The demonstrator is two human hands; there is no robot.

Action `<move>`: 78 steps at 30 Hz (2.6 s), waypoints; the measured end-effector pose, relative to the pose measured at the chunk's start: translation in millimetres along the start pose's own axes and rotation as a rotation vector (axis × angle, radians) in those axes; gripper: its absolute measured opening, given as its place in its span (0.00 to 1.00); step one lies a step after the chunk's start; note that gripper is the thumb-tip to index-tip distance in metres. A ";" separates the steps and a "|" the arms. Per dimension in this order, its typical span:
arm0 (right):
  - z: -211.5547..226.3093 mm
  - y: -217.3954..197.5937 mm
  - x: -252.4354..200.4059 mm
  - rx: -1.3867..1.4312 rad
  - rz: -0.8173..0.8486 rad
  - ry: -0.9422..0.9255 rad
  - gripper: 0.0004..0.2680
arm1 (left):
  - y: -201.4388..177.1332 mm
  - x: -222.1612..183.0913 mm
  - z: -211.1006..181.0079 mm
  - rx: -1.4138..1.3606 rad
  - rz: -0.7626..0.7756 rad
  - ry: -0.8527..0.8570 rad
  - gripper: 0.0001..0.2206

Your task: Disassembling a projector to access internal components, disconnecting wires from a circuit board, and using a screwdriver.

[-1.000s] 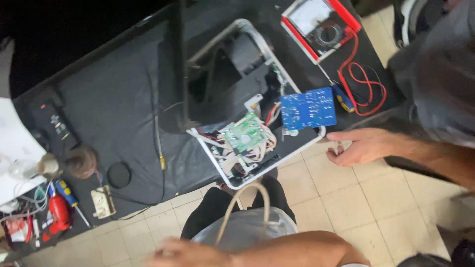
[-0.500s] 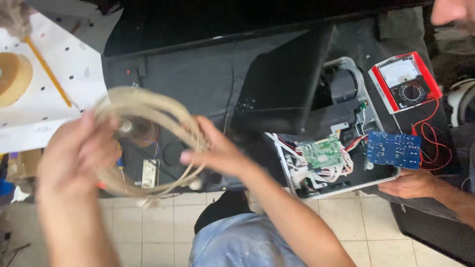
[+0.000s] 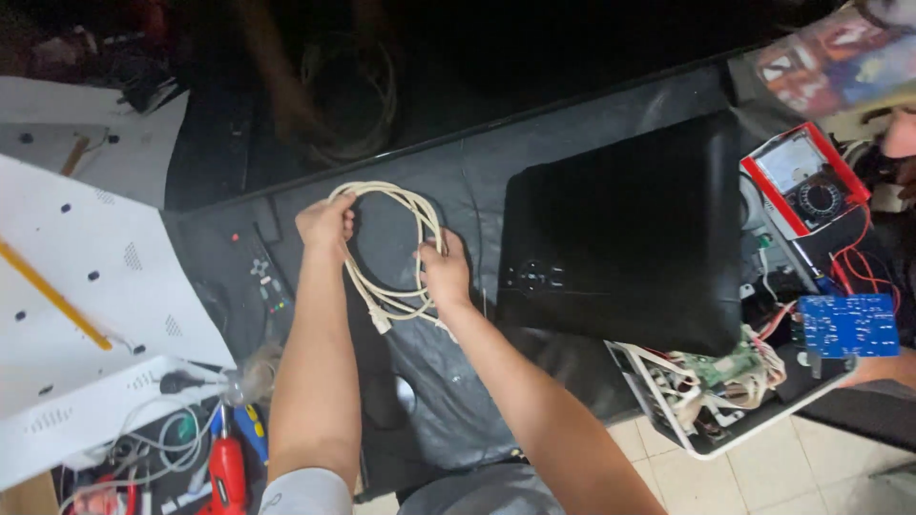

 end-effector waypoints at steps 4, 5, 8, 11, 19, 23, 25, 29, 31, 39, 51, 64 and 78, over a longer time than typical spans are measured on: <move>40.2 18.9 -43.7 -0.630 -0.240 -0.672 0.30 | 1.0 29.4 17.6 0.359 -0.241 0.283 0.14; 46.7 26.1 -57.3 -0.795 -0.201 -0.782 0.30 | 0.5 33.1 12.8 0.625 -0.380 0.452 0.13; 61.9 21.9 -66.2 -0.801 -0.152 -0.680 0.31 | 6.1 53.4 22.5 0.819 -0.539 0.650 0.17; 68.8 9.5 -63.1 -0.722 -0.211 -0.605 0.27 | 9.7 16.6 -7.9 0.942 -0.581 0.597 0.16; 41.5 -17.2 38.9 -0.687 -0.539 -0.520 0.09 | -1.3 -11.6 -23.3 1.034 -0.457 0.813 0.13; 49.3 0.3 52.9 -0.563 -0.414 -0.560 0.16 | 4.0 -89.3 -40.6 1.098 -0.301 1.001 0.21; 67.2 15.7 36.8 -0.679 -0.419 -0.547 0.21 | 33.7 -155.9 -53.2 0.970 -0.213 1.176 0.17; 80.0 34.9 -31.1 -0.691 -0.258 -0.654 0.25 | 66.4 -275.3 -63.8 0.693 -0.030 1.213 0.13; 98.3 2.9 -121.3 -0.645 -0.099 -0.662 0.19 | 59.0 -304.1 -57.8 0.582 0.000 1.168 0.12; 134.3 -219.1 -350.4 -0.675 0.321 -0.853 0.10 | 63.3 -410.5 -13.2 0.534 0.114 0.785 0.09; 223.0 -504.4 -329.2 -0.678 -0.596 -1.225 0.14 | 165.0 -550.0 69.2 0.374 -0.039 0.151 0.13; 129.9 -550.8 -229.6 -0.206 -0.162 -0.435 0.36 | 210.5 -563.4 42.8 0.499 0.138 -0.199 0.28; 55.3 -611.4 -200.9 -0.096 -0.521 -0.570 0.28 | 175.5 -513.2 31.6 0.408 0.149 0.165 0.15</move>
Point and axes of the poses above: each hand's wrist, its own x-axis towards the middle knuckle, its own y-axis out of the palm, z = x × y, the point moved 4 cm from there along x, towards the middle knuckle, and after that the axes turned 7 degrees about y, right-handed, at the moved point
